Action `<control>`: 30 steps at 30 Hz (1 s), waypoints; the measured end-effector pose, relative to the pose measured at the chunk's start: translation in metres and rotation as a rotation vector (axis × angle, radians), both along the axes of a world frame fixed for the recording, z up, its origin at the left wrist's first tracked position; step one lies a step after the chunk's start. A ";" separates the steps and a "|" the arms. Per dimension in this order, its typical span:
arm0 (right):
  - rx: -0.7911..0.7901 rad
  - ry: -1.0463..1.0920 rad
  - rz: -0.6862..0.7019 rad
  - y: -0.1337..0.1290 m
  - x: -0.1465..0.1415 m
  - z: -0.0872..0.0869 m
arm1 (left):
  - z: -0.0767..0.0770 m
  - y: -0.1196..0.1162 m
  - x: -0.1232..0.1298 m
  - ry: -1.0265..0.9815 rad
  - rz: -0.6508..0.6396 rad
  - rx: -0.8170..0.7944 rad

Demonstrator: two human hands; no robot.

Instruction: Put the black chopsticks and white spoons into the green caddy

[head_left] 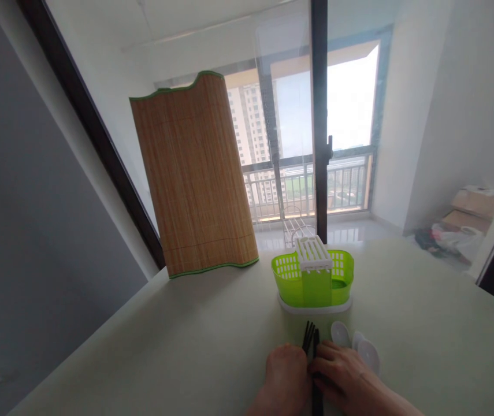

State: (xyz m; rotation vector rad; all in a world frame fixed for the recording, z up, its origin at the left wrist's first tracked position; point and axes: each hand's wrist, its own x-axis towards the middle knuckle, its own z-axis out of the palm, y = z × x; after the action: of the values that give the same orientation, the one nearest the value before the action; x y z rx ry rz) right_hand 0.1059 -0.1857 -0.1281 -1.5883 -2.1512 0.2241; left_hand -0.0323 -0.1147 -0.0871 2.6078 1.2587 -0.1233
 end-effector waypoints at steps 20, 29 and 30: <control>-0.114 -0.022 -0.025 0.005 -0.005 0.001 | 0.035 0.052 -0.056 -1.090 0.128 -0.353; -0.043 0.012 -0.086 0.007 0.002 0.002 | 0.038 0.037 -0.056 -0.975 -0.022 -0.248; -0.039 0.036 -0.097 0.008 0.001 0.003 | 0.038 0.035 -0.055 -0.971 -0.038 -0.263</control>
State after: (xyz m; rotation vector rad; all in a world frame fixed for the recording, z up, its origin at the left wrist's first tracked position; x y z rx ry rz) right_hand 0.1065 -0.1781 -0.1251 -1.6930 -2.0486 0.2628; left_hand -0.0877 -0.0794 -0.0489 1.9927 0.7519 0.8071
